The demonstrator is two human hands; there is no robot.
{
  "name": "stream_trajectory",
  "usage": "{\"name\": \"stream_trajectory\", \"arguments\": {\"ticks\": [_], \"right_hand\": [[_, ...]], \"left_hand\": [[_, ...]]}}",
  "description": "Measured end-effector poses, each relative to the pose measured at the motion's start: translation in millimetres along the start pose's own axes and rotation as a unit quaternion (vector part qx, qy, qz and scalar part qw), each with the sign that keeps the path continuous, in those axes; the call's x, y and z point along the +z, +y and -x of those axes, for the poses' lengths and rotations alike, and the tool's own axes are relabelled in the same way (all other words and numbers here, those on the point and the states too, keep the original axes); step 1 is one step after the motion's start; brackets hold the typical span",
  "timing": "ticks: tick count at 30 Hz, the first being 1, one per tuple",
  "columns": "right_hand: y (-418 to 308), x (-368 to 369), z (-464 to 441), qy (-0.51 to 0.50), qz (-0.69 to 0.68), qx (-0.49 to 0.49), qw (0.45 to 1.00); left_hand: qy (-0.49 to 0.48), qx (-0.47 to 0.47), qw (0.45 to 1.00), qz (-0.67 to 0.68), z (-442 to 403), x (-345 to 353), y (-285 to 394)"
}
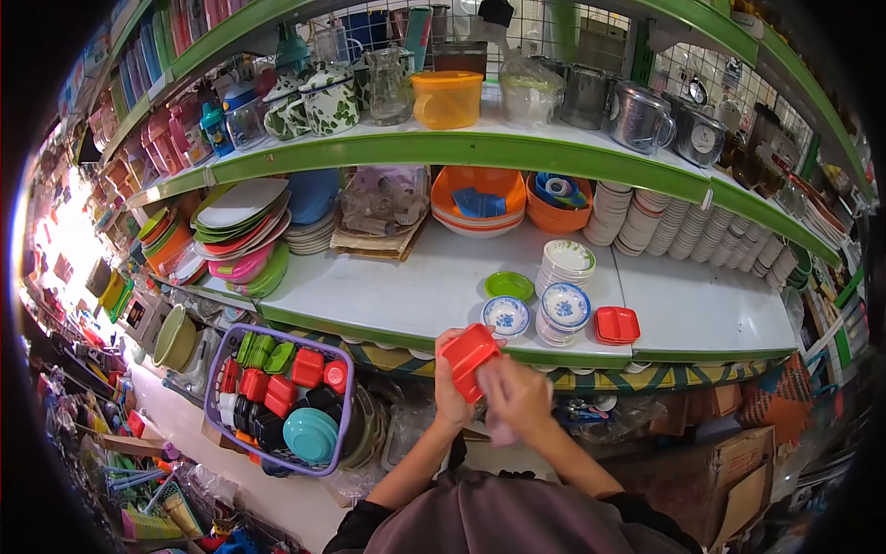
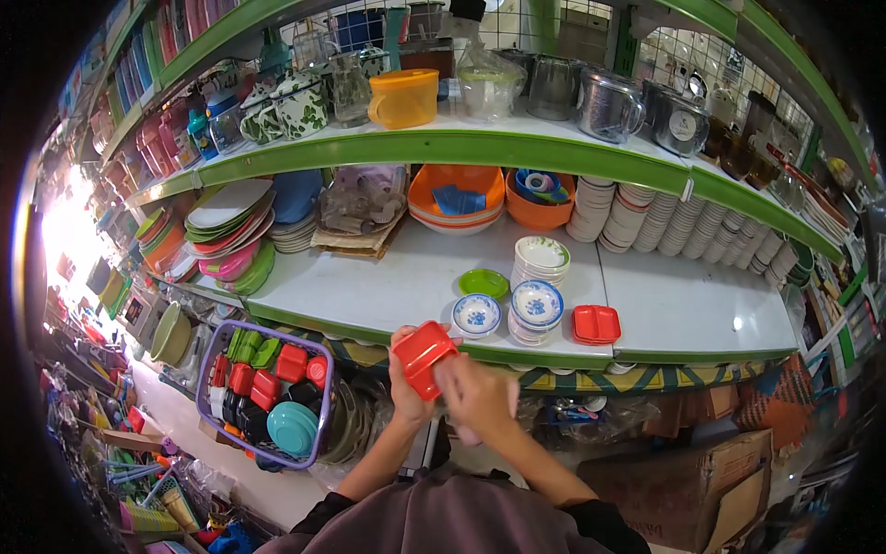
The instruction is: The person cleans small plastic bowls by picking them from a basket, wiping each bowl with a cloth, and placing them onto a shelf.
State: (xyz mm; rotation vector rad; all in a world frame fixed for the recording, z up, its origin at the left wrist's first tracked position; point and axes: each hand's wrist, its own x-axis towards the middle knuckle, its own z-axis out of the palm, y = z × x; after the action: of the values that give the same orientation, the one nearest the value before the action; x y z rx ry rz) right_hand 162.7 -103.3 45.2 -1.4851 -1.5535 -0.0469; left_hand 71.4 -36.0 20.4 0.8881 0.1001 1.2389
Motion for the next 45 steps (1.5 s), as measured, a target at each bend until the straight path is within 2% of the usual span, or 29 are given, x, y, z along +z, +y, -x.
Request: {"name": "stream_trajectory", "arguments": {"ticks": [1, 3, 6, 9, 10, 11, 13, 16, 19, 20, 23, 25, 26, 29, 31, 33, 35, 38, 39, 40, 42, 44, 45], "right_hand": [[5.5, 1.6, -7.8, 0.072, -0.006, 0.003, 0.997], [5.0, 6.4, -9.5, 0.084, 0.038, 0.052, 0.994], [-18.1, 15.1, 4.9, 0.034, -0.016, -0.048, 0.998], [-10.4, 4.4, -1.0, -0.005, 0.041, -0.074, 0.996], [11.6, 2.8, -12.9, 0.070, 0.034, -0.016, 0.997], [16.6, 4.1, -14.8, 0.084, 0.018, 0.010, 0.996], [1.0, 9.7, -7.6, 0.095, 0.054, -0.022, 0.994], [-22.4, 2.4, -7.4, 0.038, -0.067, -0.135, 0.988], [10.3, -12.8, -9.0, -0.038, -0.029, -0.114, 0.992], [20.9, -10.7, -6.6, 0.003, 0.030, -0.062, 0.998], [14.1, -4.2, -9.5, 0.047, 0.069, -0.056, 0.995], [-2.9, 2.3, -0.9, -0.011, -0.049, -0.107, 0.993], [-7.1, 3.2, -1.7, 0.002, -0.073, -0.123, 0.990], [12.0, -12.1, -10.7, -0.011, 0.000, -0.151, 0.988], [27.4, -15.7, -19.7, 0.038, 0.092, -0.178, 0.979], [27.8, -11.9, -20.7, 0.059, 0.078, -0.139, 0.985], [18.2, -6.7, -12.8, 0.045, 0.043, -0.040, 0.997], [5.4, 2.1, 0.7, 0.000, -0.038, 0.126, 0.991], [1.6, 4.6, 4.5, -0.021, -0.069, 0.184, 0.980], [-3.2, 7.2, 7.2, -0.018, -0.146, 0.151, 0.978], [-0.7, 9.7, 7.5, -0.020, -0.206, 0.146, 0.967], [7.8, 11.7, 4.8, -0.020, -0.270, 0.159, 0.950], [16.7, 13.4, 2.8, 0.018, -0.285, 0.181, 0.941]], "left_hand": [[0.008, 0.006, 1.000, 0.011, 0.1, -0.7, -0.4], [0.013, 0.016, 0.999, -0.024, -0.9, 3.9, -4.0], [0.027, -0.012, 0.999, -0.017, -3.0, 7.6, -1.5], [0.010, -0.016, 1.000, 0.010, -1.9, -0.1, -0.2], [0.012, 0.009, 1.000, 0.006, -3.3, 0.2, -0.9], [0.007, 0.012, 1.000, 0.006, -4.3, 2.2, -2.8], [0.000, 0.019, 1.000, 0.006, -5.9, 7.5, -5.2], [-0.004, -0.029, 1.000, -0.009, -3.2, 8.8, 3.5], [-0.022, -0.023, 0.999, -0.036, -1.5, 2.8, 4.8], [-0.017, -0.008, 0.999, -0.033, -2.2, 3.3, 2.3], [-0.008, -0.005, 1.000, -0.022, -5.4, 7.6, -7.1], [-0.015, -0.022, 0.999, -0.019, -6.4, 7.7, -6.7], [-0.024, -0.034, 0.999, -0.020, -5.6, 6.0, -3.5], [-0.015, -0.060, 0.998, -0.020, -7.0, 7.5, 3.6], [0.011, -0.062, 0.998, -0.023, -11.0, 13.7, 10.7], [-0.016, -0.016, 0.997, -0.079, -11.0, 5.3, 5.0], [-0.033, 0.012, 0.994, -0.099, -10.1, 5.9, 5.2], [-0.086, 0.101, 0.966, -0.223, -6.0, 1.6, -4.8], [-0.064, 0.082, 0.979, -0.178, -6.1, 1.2, -8.2], [-0.041, 0.063, 0.988, -0.133, -6.0, 0.6, -11.2], [-0.023, 0.024, 0.997, -0.072, -5.5, -3.9, -14.6], [-0.019, 0.040, 0.997, -0.066, -4.8, -3.4, -14.1], [-0.016, 0.049, 0.997, -0.063, -4.3, -2.9, -13.7]]}}
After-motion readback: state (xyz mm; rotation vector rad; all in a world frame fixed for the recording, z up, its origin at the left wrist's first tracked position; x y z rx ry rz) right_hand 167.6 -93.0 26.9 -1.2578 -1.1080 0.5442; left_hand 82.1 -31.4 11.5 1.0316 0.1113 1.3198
